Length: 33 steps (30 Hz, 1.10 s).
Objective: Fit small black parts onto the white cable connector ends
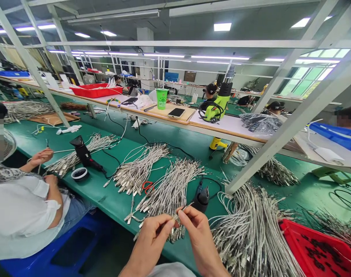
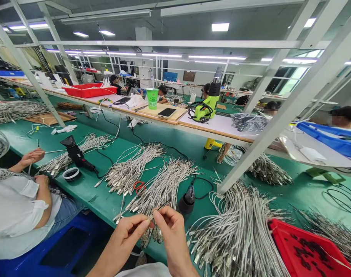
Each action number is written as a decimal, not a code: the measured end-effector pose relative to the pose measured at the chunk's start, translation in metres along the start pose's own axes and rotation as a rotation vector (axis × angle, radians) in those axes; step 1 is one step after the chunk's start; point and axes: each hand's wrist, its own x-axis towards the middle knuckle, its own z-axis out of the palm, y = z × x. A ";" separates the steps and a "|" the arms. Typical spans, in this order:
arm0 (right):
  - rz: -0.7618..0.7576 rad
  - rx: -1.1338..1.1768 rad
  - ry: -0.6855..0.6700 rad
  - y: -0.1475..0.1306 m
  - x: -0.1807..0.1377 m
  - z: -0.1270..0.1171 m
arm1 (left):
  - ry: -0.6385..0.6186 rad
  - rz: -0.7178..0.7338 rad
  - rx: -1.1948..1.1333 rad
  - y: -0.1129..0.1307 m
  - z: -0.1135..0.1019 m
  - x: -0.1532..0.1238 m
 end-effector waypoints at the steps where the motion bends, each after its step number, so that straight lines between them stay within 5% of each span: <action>1: -0.006 -0.001 0.013 0.000 0.000 0.000 | 0.001 0.001 -0.002 0.000 0.000 0.000; 21: -0.045 -0.015 -0.024 0.003 0.005 -0.004 | 0.008 -0.014 0.054 -0.003 -0.005 -0.001; 28: -0.111 -0.180 0.058 -0.021 -0.002 -0.027 | -0.114 0.032 0.194 0.004 -0.050 -0.011; 33: -0.389 -0.258 0.125 -0.055 -0.005 -0.061 | -0.044 0.233 0.318 0.032 -0.089 -0.009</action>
